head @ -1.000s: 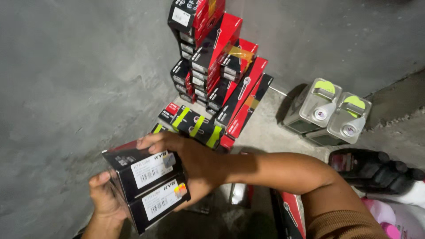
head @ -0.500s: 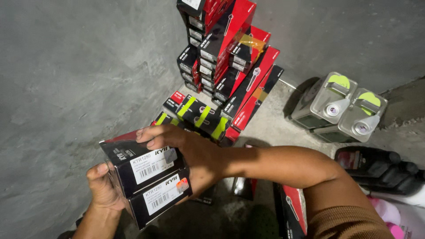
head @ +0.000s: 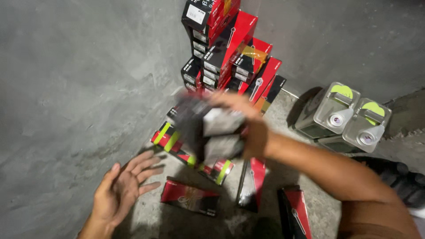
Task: The person organizes red and black boxes on the floor, picking them up, inspecting them, and stacking them into neat piles. The person also handles plastic containers and bottles nearby, moving them aside to clear space.
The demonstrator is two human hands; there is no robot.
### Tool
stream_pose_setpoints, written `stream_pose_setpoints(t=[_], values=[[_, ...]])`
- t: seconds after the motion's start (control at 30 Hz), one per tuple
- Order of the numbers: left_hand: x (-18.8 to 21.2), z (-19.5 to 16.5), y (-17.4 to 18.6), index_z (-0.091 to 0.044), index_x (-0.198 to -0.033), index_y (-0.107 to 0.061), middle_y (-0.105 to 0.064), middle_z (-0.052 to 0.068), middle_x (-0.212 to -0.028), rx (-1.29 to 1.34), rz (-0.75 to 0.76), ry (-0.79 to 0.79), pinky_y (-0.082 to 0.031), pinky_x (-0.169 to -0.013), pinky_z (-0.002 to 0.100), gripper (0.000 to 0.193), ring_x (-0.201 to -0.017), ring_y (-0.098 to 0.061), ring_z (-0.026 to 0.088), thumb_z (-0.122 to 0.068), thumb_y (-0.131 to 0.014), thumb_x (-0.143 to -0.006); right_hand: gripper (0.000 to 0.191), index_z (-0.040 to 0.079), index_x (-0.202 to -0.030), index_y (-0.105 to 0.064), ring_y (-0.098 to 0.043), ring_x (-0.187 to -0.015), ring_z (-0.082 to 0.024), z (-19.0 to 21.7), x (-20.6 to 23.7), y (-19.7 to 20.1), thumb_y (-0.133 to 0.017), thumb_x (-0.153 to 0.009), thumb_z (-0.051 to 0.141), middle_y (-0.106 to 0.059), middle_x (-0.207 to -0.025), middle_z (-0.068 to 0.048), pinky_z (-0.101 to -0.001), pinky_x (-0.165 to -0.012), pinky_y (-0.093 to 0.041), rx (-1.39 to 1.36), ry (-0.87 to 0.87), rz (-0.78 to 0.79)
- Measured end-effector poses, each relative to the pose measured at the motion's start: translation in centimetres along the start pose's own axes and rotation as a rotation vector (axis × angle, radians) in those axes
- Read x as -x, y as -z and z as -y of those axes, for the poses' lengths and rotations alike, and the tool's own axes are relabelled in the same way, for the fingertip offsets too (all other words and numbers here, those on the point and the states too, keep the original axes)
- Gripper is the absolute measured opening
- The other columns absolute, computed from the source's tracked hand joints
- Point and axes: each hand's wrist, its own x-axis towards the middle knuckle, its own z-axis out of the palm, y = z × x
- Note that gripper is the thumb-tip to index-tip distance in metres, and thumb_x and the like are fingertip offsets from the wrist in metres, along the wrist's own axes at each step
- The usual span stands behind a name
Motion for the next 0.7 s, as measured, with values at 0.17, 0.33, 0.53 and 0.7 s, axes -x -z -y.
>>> stream_pose_setpoints(t=[0.17,0.33,0.53,0.7], values=[[2.1,-0.5,-1.0,0.008,-0.148,-0.043,-0.057,0.027,-0.143,-0.039,0.057,-0.081,-0.044,-0.102,0.051,0.089,-0.128,-0.056,0.037,-0.06,-0.046,-0.091,0.115,0.005,-0.148,-0.03,-0.057,-0.132,-0.035,-10.0,3.9,7.0,-0.1,-0.061,0.031,-0.05,-0.143,-0.022,-0.048,-0.113,-0.048,0.45,-0.185,-0.236],[4.0,1.3,-0.6,0.01,-0.15,-0.043,-0.057,0.03,-0.142,-0.17,0.015,-0.062,-0.045,-0.103,0.052,0.099,-0.127,-0.056,0.041,-0.064,-0.055,-0.086,0.1,0.009,-0.153,-0.034,-0.057,-0.139,-0.041,-19.6,7.6,8.3,-0.101,-0.08,0.019,-0.05,-0.149,-0.02,-0.046,-0.114,-0.051,0.693,-0.137,-0.262],[6.6,3.4,3.0,0.007,-0.152,-0.04,-0.054,0.029,-0.146,-0.225,-0.092,0.015,-0.045,-0.099,0.055,0.119,-0.13,-0.056,0.043,-0.074,-0.065,-0.068,0.097,0.01,-0.152,-0.036,-0.046,-0.145,-0.047,-28.3,10.5,6.3,-0.092,-0.074,0.008,-0.042,-0.155,-0.019,-0.0524,-0.118,-0.048,0.86,-0.205,-0.155],[8.6,6.1,7.5,0.011,-0.157,-0.034,-0.049,0.034,-0.149,-0.163,-0.075,0.041,-0.044,-0.104,0.061,0.126,-0.134,-0.052,0.049,-0.075,-0.072,-0.074,0.101,0.013,-0.152,-0.038,-0.045,-0.142,-0.048,-33.9,13.8,4.0,-0.092,-0.066,0.01,-0.041,-0.152,-0.021,-0.0533,-0.115,-0.048,0.907,-0.316,-0.102]])
